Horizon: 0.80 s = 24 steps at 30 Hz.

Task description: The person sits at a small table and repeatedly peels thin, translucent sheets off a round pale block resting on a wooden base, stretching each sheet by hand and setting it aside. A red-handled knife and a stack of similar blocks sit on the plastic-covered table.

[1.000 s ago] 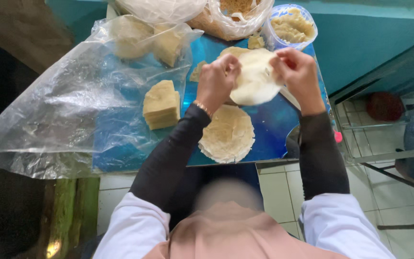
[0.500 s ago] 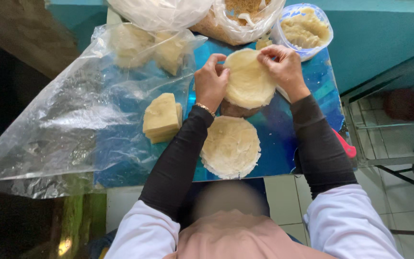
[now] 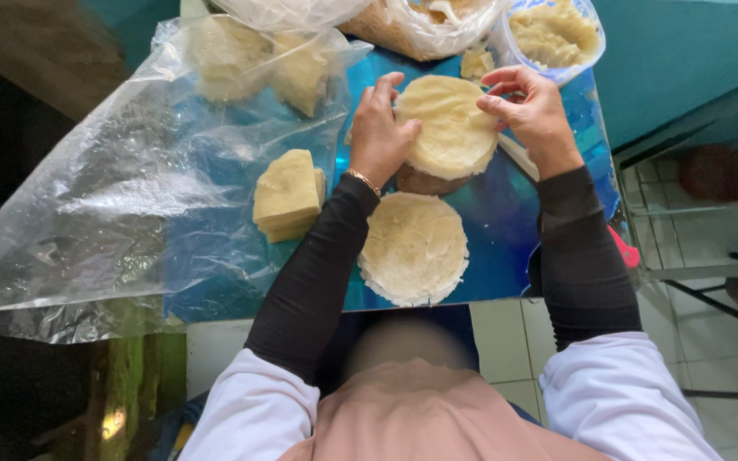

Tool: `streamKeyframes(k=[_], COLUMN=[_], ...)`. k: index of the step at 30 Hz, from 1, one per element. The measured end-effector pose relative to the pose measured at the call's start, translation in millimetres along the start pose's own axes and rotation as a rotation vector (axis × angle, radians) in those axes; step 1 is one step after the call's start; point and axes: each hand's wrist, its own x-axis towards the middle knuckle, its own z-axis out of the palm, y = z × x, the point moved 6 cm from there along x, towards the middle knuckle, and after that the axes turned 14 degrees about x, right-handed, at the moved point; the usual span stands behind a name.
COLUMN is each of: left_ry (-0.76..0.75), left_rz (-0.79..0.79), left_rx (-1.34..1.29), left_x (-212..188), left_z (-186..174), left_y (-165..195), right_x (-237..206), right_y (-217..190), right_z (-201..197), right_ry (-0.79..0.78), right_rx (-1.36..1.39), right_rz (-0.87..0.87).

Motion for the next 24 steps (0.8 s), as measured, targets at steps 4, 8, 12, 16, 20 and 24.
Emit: streamKeyframes(k=[4, 8, 12, 16, 20, 24], left_ry=[0.012, -0.043, 0.040, 0.032, -0.060, -0.011], left_rz=[0.046, -0.063, 0.050, 0.160, 0.113, 0.252], left_rx=[-0.053, -0.047, -0.026, 0.105, 0.190, 0.099], left_x=[-2, -10, -22, -29, -36, -62], left_z=[-3, 1, -5, -16, -27, -58], left_y=[4, 3, 14, 24, 33, 58], right_x=[-18, -26, -27, -39, -75, -133], right_y=[-3, 2, 7, -19, -30, -52], right_z=[-6, -11, -12, -1, 13, 39], right_ry=[-0.031, 0.029, 0.068, 0.124, 0.055, 0.009], right_rx=[0.025, -0.015, -0.061, -0.431, -0.565, -0.597], right_rz=[-0.007, -0.026, -0.041, -0.429, -0.421, -0.509])
